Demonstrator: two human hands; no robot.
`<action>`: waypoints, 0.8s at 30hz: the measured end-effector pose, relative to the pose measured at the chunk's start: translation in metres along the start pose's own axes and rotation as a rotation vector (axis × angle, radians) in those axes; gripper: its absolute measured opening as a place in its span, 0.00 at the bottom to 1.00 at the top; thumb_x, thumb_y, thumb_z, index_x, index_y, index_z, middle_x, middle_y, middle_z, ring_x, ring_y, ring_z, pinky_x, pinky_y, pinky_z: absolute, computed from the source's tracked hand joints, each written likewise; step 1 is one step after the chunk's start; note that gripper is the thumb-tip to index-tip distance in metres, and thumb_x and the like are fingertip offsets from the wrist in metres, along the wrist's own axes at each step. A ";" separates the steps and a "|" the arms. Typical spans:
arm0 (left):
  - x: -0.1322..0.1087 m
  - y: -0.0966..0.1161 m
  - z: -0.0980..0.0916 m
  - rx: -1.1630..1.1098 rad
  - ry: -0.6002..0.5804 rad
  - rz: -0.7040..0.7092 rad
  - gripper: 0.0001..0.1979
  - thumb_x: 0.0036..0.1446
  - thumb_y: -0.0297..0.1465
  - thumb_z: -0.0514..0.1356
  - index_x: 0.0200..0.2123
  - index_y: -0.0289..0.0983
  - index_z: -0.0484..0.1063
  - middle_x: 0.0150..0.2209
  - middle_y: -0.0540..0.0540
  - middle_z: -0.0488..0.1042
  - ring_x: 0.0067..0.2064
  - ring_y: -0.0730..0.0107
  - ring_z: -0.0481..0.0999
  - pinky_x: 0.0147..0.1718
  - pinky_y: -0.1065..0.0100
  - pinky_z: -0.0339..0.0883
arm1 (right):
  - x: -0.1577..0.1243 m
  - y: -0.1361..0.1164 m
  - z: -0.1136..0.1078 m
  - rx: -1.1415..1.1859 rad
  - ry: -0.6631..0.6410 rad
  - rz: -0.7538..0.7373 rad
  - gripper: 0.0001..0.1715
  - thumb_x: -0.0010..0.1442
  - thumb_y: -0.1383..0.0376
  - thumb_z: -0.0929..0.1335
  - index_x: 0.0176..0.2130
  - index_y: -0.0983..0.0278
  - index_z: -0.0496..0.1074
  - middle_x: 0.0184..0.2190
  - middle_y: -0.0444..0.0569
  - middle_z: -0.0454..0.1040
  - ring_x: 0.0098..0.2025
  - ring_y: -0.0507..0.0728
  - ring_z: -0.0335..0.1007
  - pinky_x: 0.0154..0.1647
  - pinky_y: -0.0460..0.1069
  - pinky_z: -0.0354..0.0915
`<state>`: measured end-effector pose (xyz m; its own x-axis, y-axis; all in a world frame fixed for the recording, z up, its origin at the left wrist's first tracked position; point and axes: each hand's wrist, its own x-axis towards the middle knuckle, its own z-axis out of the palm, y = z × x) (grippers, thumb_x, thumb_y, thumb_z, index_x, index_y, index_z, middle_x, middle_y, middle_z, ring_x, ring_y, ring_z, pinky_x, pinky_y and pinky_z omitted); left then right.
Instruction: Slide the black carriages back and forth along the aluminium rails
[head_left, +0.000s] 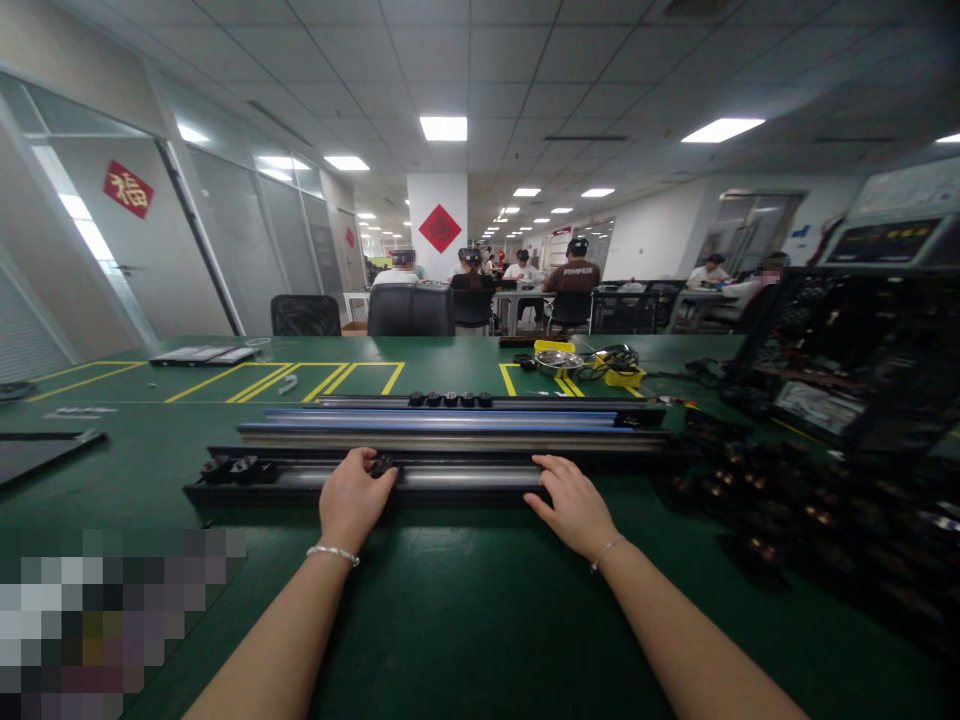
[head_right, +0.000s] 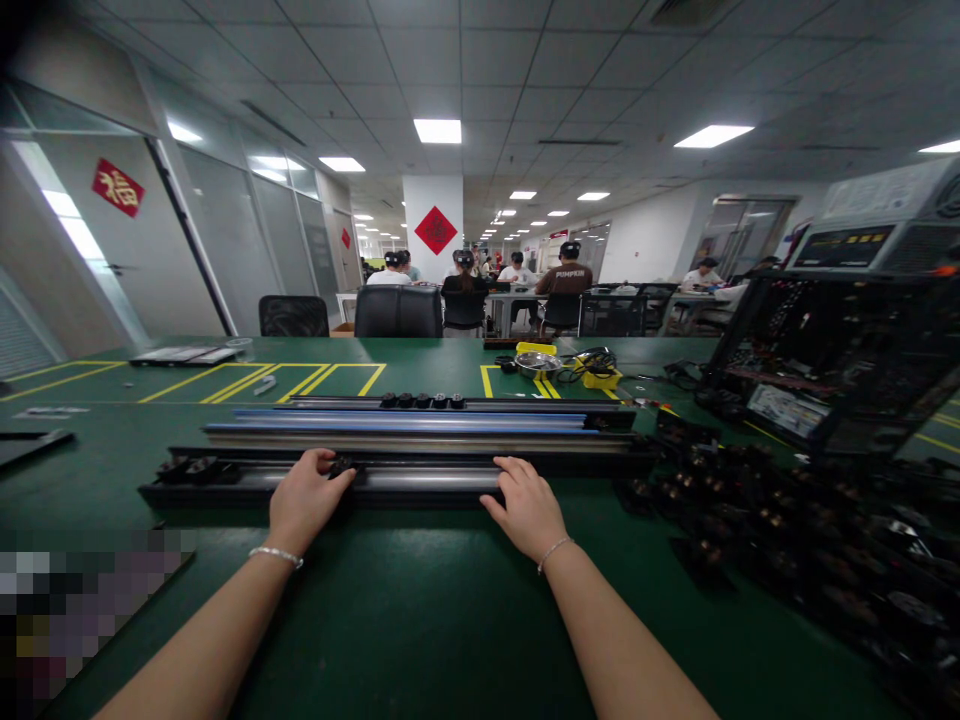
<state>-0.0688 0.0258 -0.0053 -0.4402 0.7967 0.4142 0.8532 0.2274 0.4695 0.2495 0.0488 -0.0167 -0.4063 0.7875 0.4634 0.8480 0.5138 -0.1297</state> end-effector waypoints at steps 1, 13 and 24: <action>0.000 0.000 0.000 -0.002 -0.002 0.004 0.20 0.47 0.43 0.56 0.42 0.39 0.65 0.37 0.46 0.75 0.40 0.61 0.74 0.37 0.66 0.64 | 0.000 0.000 0.000 0.001 0.001 0.001 0.14 0.57 0.55 0.61 0.32 0.62 0.68 0.52 0.51 0.64 0.55 0.60 0.54 0.53 0.57 0.57; -0.004 0.008 0.000 -0.030 -0.054 0.020 0.21 0.46 0.45 0.57 0.41 0.40 0.64 0.37 0.47 0.75 0.39 0.62 0.74 0.33 0.66 0.63 | 0.000 -0.001 -0.001 -0.004 -0.002 0.007 0.14 0.57 0.56 0.61 0.32 0.63 0.68 0.52 0.50 0.64 0.55 0.59 0.54 0.53 0.56 0.57; -0.007 0.014 0.003 -0.054 -0.078 0.070 0.18 0.47 0.44 0.57 0.39 0.41 0.65 0.36 0.48 0.75 0.39 0.64 0.74 0.33 0.68 0.63 | 0.000 0.000 0.000 0.001 0.012 -0.011 0.14 0.57 0.55 0.61 0.32 0.62 0.69 0.52 0.51 0.65 0.55 0.60 0.54 0.53 0.57 0.57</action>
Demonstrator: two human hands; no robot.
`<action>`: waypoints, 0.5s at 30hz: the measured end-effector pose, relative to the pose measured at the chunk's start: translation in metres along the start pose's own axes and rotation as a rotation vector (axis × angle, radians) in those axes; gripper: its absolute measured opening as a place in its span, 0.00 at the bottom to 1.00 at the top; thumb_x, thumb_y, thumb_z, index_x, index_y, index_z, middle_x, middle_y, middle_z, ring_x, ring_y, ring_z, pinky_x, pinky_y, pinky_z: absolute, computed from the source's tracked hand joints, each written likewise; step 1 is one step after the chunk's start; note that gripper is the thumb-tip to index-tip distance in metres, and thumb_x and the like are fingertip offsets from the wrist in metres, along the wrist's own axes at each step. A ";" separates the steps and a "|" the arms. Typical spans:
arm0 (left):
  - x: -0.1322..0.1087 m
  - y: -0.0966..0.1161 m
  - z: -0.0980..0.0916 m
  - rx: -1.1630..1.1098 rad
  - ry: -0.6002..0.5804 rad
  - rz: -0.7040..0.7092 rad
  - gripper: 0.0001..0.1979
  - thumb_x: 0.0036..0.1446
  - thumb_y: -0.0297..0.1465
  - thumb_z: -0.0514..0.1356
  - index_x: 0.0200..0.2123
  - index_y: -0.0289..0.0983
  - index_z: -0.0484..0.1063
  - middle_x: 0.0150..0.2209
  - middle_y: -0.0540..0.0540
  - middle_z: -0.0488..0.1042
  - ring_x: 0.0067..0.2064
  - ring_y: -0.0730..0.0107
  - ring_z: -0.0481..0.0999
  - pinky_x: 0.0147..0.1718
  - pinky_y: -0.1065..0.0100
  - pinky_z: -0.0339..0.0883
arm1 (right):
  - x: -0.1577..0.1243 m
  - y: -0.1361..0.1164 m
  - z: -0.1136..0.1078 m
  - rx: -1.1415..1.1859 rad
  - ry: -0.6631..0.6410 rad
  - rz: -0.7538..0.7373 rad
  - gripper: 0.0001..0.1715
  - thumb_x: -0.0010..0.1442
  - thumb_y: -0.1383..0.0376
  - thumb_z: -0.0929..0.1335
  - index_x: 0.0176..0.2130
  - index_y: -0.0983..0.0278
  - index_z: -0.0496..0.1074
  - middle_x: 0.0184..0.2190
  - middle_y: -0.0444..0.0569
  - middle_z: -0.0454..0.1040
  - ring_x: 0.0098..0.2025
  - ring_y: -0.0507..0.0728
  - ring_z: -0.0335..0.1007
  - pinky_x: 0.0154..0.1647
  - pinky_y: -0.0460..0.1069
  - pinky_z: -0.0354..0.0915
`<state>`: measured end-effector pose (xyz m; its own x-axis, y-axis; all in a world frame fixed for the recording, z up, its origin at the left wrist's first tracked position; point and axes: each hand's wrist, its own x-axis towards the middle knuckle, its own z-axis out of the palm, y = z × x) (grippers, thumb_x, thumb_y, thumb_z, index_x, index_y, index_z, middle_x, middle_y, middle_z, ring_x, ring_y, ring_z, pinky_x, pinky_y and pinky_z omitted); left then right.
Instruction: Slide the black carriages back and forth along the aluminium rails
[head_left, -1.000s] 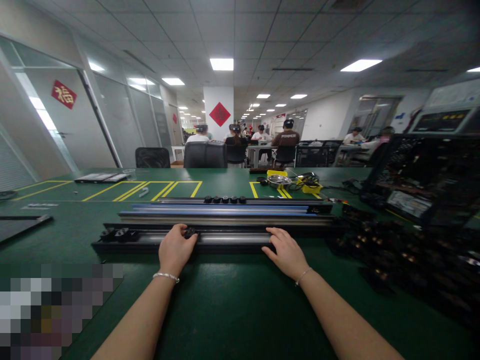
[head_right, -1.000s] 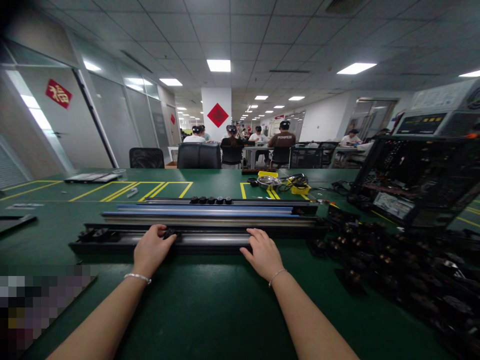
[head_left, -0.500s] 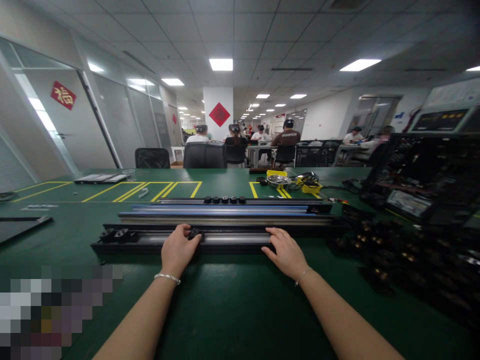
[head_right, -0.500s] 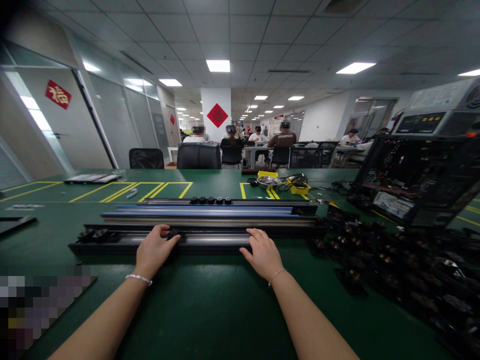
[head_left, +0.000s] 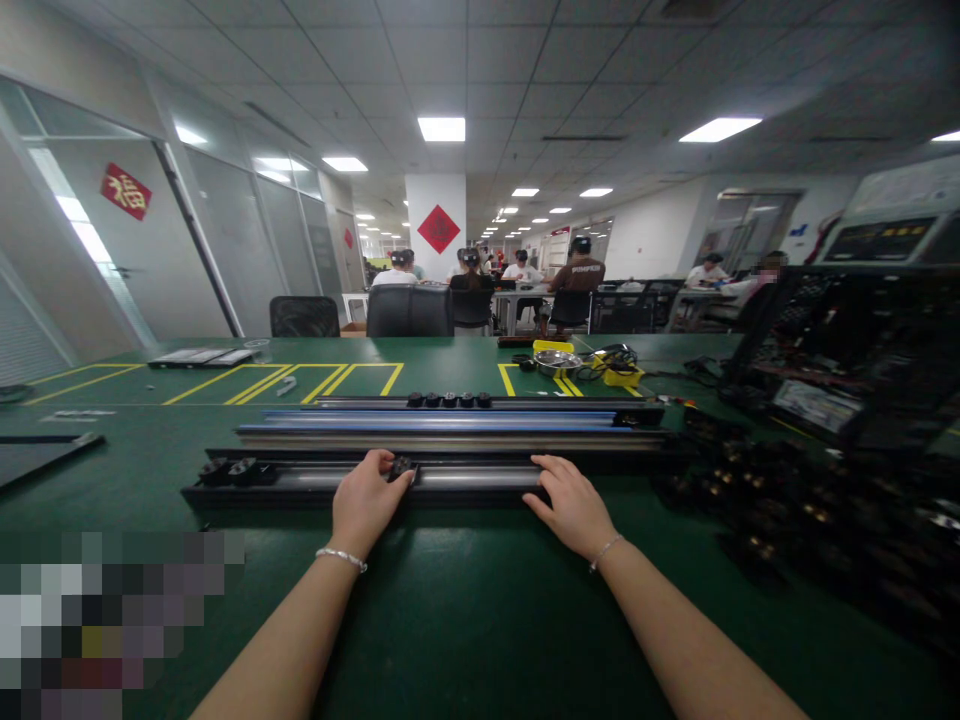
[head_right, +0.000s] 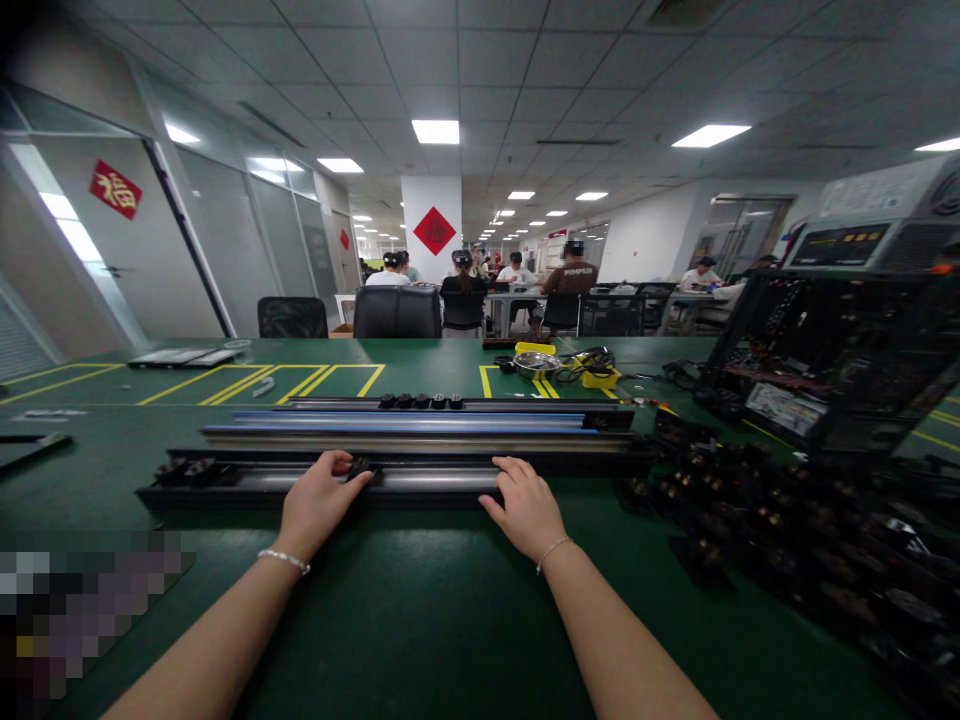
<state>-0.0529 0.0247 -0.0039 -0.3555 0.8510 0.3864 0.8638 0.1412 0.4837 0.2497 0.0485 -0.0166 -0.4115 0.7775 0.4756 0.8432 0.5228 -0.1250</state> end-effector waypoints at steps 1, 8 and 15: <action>0.000 0.001 0.000 -0.007 -0.004 0.007 0.18 0.47 0.44 0.58 0.39 0.41 0.64 0.37 0.48 0.75 0.39 0.64 0.74 0.34 0.68 0.63 | 0.000 0.000 0.000 0.000 0.005 -0.004 0.14 0.57 0.55 0.61 0.32 0.62 0.69 0.52 0.51 0.65 0.55 0.60 0.54 0.53 0.57 0.57; -0.002 0.005 -0.001 -0.026 -0.029 0.005 0.16 0.47 0.43 0.58 0.38 0.41 0.65 0.38 0.48 0.75 0.40 0.65 0.74 0.34 0.68 0.63 | 0.000 0.000 0.000 -0.006 -0.001 0.005 0.14 0.57 0.56 0.61 0.32 0.63 0.68 0.52 0.51 0.65 0.55 0.59 0.54 0.53 0.56 0.57; -0.003 0.008 -0.002 -0.061 -0.047 0.006 0.15 0.47 0.43 0.58 0.36 0.42 0.66 0.38 0.49 0.75 0.40 0.66 0.74 0.35 0.68 0.63 | 0.000 0.000 -0.001 -0.001 -0.024 0.011 0.15 0.57 0.55 0.61 0.32 0.63 0.68 0.53 0.51 0.64 0.55 0.59 0.54 0.53 0.57 0.57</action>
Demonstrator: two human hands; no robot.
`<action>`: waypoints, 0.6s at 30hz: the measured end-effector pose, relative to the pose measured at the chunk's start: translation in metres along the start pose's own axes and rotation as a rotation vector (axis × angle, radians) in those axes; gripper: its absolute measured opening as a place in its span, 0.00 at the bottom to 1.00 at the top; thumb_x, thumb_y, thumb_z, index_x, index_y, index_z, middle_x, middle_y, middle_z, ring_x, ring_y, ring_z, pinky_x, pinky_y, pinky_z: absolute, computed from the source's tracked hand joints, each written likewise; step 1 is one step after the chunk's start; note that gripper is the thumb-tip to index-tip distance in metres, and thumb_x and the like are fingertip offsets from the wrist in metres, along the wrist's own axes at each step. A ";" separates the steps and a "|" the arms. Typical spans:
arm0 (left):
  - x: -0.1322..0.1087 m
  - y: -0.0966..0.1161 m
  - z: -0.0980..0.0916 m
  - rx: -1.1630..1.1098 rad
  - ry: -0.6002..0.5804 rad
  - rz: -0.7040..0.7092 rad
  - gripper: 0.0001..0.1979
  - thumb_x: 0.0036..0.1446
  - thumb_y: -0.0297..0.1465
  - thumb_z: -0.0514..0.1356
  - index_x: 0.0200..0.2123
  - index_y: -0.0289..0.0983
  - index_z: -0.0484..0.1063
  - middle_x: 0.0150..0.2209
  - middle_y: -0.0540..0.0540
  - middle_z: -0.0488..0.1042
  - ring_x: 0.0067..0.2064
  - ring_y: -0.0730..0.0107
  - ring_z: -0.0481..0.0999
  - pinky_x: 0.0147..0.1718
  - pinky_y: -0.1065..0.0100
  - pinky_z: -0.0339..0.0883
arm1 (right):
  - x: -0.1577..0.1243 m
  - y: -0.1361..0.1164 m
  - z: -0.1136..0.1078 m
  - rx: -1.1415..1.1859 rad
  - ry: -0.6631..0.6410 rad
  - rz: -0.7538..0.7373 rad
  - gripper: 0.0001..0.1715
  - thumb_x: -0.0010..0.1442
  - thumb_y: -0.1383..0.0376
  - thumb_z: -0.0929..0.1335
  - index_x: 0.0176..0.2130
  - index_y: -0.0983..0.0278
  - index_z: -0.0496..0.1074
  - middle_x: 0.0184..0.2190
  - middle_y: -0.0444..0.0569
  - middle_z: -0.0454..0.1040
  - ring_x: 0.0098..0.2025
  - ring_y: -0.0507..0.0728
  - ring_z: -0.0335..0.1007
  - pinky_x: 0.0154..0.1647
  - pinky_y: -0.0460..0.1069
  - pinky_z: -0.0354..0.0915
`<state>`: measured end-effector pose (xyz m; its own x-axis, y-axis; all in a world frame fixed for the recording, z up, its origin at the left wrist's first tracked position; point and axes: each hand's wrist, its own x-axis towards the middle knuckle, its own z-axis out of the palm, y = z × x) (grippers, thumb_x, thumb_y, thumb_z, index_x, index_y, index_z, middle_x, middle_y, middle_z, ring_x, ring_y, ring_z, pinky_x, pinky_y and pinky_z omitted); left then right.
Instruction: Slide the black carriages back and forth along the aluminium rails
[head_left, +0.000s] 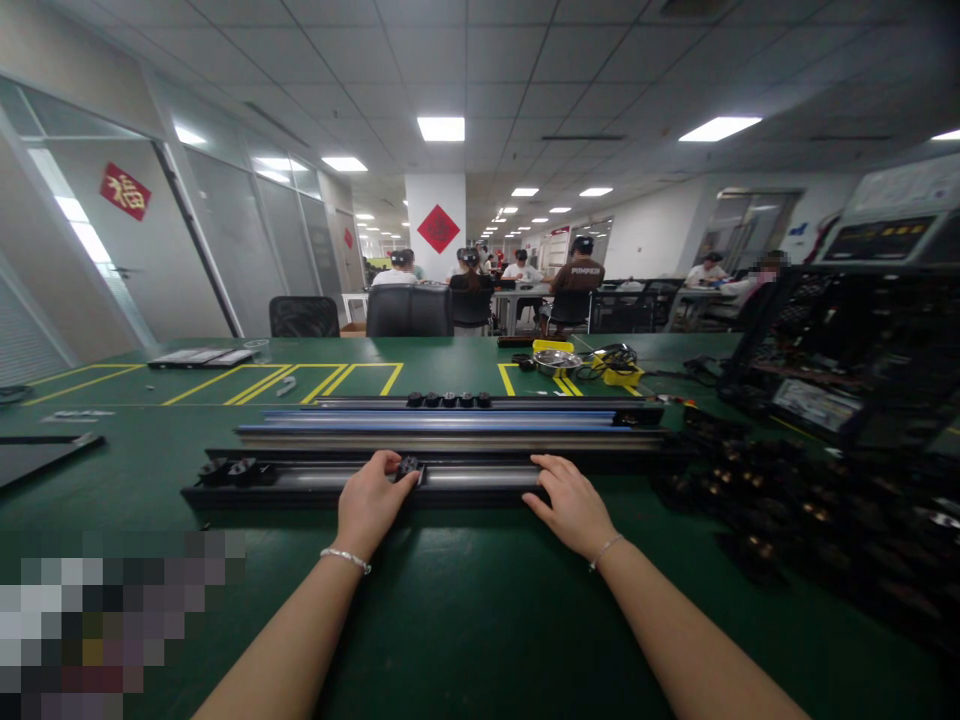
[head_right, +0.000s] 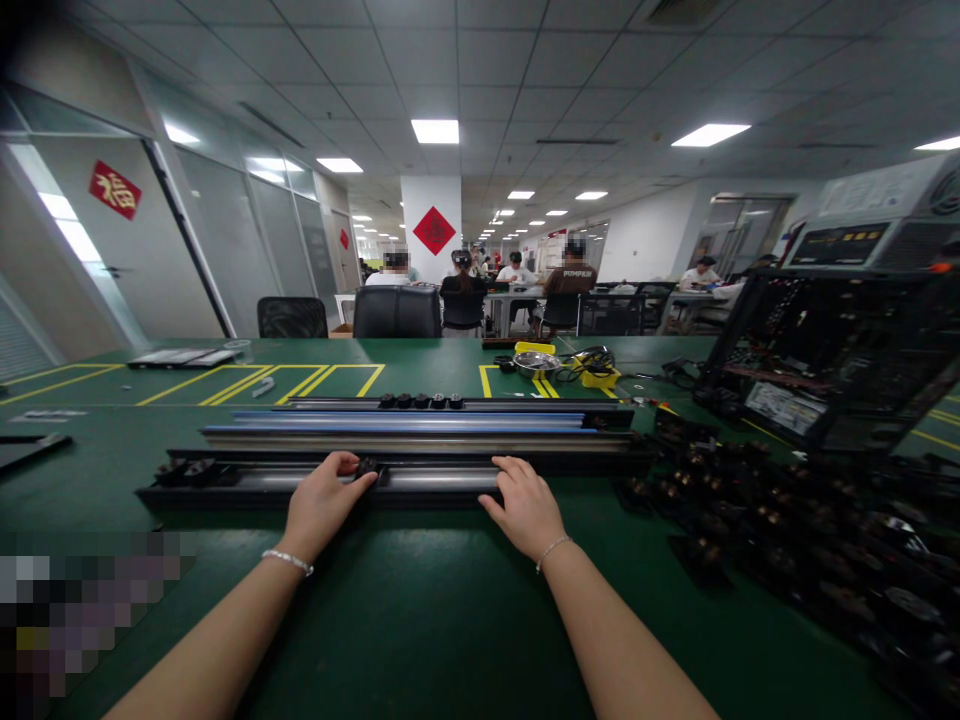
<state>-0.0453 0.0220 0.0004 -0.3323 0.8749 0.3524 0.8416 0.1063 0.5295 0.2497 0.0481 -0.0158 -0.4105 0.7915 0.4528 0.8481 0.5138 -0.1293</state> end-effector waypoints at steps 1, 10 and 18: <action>0.000 0.001 0.000 -0.003 -0.002 0.001 0.15 0.47 0.43 0.58 0.36 0.42 0.66 0.38 0.49 0.75 0.40 0.65 0.74 0.35 0.68 0.63 | 0.000 0.000 0.000 0.000 -0.002 -0.001 0.15 0.57 0.55 0.61 0.32 0.63 0.68 0.53 0.51 0.64 0.56 0.60 0.54 0.53 0.57 0.57; -0.004 0.008 -0.002 0.000 -0.034 0.032 0.12 0.49 0.42 0.58 0.34 0.42 0.67 0.36 0.49 0.76 0.40 0.65 0.74 0.36 0.68 0.63 | 0.000 0.001 0.001 0.012 0.006 -0.006 0.15 0.57 0.55 0.61 0.32 0.63 0.69 0.53 0.51 0.64 0.55 0.60 0.54 0.53 0.58 0.57; -0.005 0.008 0.000 0.058 -0.037 0.076 0.12 0.50 0.44 0.56 0.33 0.43 0.68 0.33 0.51 0.76 0.36 0.66 0.74 0.30 0.69 0.60 | 0.000 -0.001 -0.001 -0.003 -0.005 0.006 0.15 0.57 0.55 0.61 0.33 0.63 0.68 0.53 0.51 0.64 0.55 0.60 0.54 0.52 0.57 0.58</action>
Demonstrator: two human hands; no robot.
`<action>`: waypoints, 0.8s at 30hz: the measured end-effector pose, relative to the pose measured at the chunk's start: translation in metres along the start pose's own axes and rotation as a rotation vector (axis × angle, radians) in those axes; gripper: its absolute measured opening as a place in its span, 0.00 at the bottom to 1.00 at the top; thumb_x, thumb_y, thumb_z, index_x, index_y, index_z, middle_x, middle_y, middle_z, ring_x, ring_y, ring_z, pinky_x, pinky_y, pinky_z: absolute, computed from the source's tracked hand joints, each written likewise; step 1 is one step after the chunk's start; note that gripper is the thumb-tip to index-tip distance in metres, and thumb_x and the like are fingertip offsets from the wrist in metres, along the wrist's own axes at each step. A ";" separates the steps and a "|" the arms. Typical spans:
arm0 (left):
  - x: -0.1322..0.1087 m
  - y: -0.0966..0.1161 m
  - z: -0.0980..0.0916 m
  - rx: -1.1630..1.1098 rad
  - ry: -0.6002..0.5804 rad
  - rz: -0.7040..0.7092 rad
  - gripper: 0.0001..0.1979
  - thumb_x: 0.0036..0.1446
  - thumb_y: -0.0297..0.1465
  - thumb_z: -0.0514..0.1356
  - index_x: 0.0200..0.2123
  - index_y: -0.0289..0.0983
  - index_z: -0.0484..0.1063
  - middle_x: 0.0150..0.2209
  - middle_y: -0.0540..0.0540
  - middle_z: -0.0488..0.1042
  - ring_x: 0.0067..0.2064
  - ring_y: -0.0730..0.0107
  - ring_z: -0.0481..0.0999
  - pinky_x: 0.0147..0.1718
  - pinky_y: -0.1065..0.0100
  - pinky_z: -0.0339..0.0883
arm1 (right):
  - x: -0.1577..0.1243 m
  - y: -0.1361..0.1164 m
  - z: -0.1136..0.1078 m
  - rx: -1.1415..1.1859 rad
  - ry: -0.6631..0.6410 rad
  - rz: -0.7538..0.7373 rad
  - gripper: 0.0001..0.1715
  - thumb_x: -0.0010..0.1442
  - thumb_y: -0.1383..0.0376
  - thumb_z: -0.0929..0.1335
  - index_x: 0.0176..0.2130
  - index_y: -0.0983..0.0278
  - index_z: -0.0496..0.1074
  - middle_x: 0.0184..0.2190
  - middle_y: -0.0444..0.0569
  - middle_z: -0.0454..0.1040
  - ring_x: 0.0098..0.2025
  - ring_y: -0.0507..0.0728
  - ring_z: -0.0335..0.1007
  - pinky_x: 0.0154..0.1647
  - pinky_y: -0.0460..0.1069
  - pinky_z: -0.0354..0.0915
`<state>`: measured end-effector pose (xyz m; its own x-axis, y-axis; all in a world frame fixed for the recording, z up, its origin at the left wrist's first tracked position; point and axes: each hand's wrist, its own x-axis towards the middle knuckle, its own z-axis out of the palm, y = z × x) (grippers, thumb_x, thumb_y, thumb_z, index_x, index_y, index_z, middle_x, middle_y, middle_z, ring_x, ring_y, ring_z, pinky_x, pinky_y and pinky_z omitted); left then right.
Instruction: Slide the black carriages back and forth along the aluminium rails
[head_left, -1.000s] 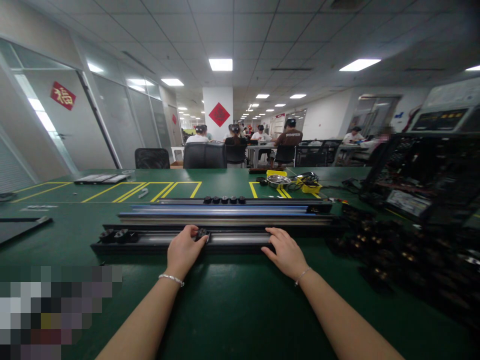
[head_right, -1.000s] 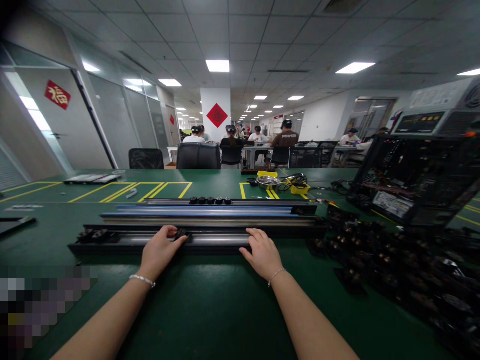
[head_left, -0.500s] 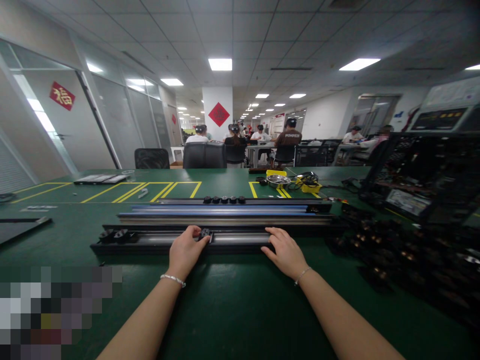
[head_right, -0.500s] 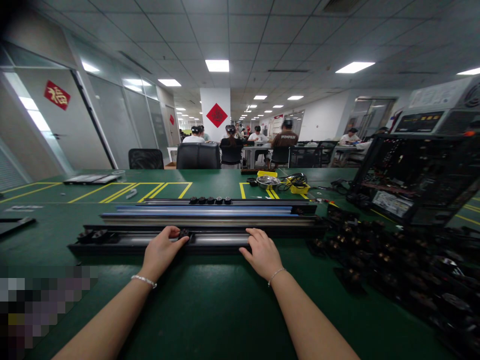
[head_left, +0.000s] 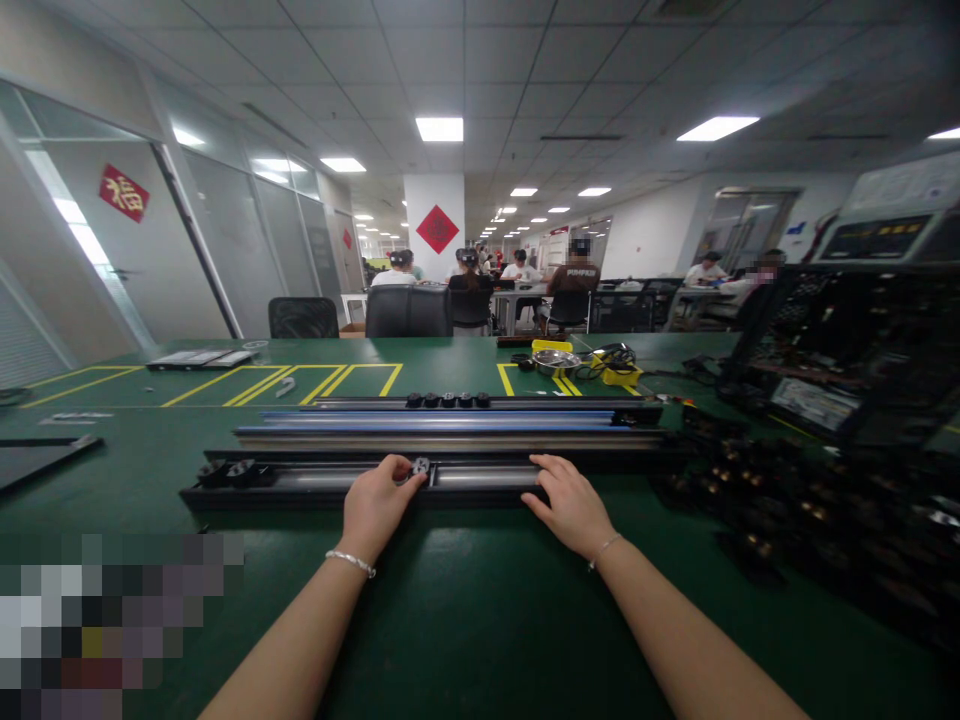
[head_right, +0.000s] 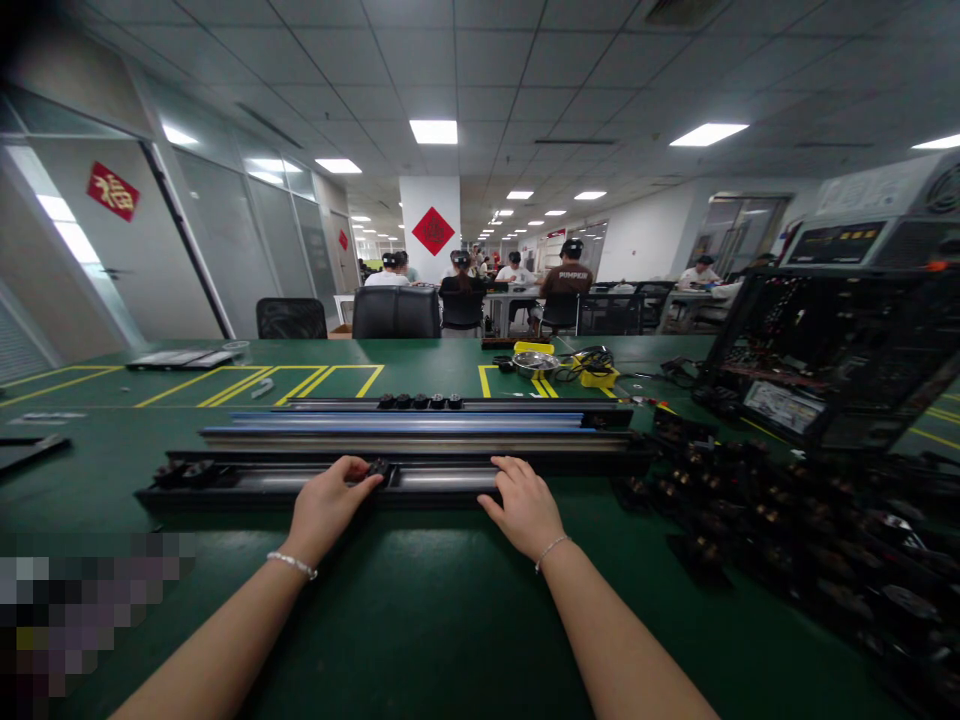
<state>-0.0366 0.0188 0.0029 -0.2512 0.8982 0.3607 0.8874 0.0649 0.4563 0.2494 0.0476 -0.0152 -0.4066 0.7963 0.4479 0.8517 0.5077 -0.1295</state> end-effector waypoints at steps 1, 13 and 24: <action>0.000 0.000 0.000 -0.002 0.002 0.002 0.12 0.50 0.44 0.56 0.33 0.43 0.68 0.33 0.51 0.76 0.36 0.66 0.74 0.30 0.69 0.60 | 0.000 0.000 0.000 -0.002 -0.001 0.000 0.15 0.57 0.55 0.61 0.33 0.63 0.68 0.53 0.51 0.64 0.56 0.60 0.54 0.52 0.57 0.58; -0.002 0.006 0.001 -0.074 -0.070 0.064 0.11 0.50 0.40 0.57 0.36 0.43 0.70 0.36 0.51 0.76 0.39 0.66 0.74 0.37 0.68 0.64 | 0.000 0.001 0.000 0.009 0.027 -0.022 0.14 0.57 0.56 0.61 0.32 0.63 0.68 0.52 0.52 0.65 0.55 0.60 0.55 0.52 0.57 0.58; -0.003 0.006 0.005 -0.143 -0.102 0.146 0.12 0.50 0.39 0.56 0.38 0.41 0.70 0.39 0.49 0.75 0.41 0.67 0.73 0.42 0.67 0.64 | 0.000 0.001 0.000 0.010 0.016 -0.017 0.15 0.57 0.55 0.61 0.32 0.63 0.69 0.53 0.51 0.64 0.55 0.60 0.54 0.53 0.57 0.57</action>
<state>-0.0285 0.0189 0.0011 -0.0771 0.9335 0.3503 0.8458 -0.1248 0.5187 0.2501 0.0480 -0.0158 -0.4154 0.7823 0.4642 0.8416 0.5242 -0.1302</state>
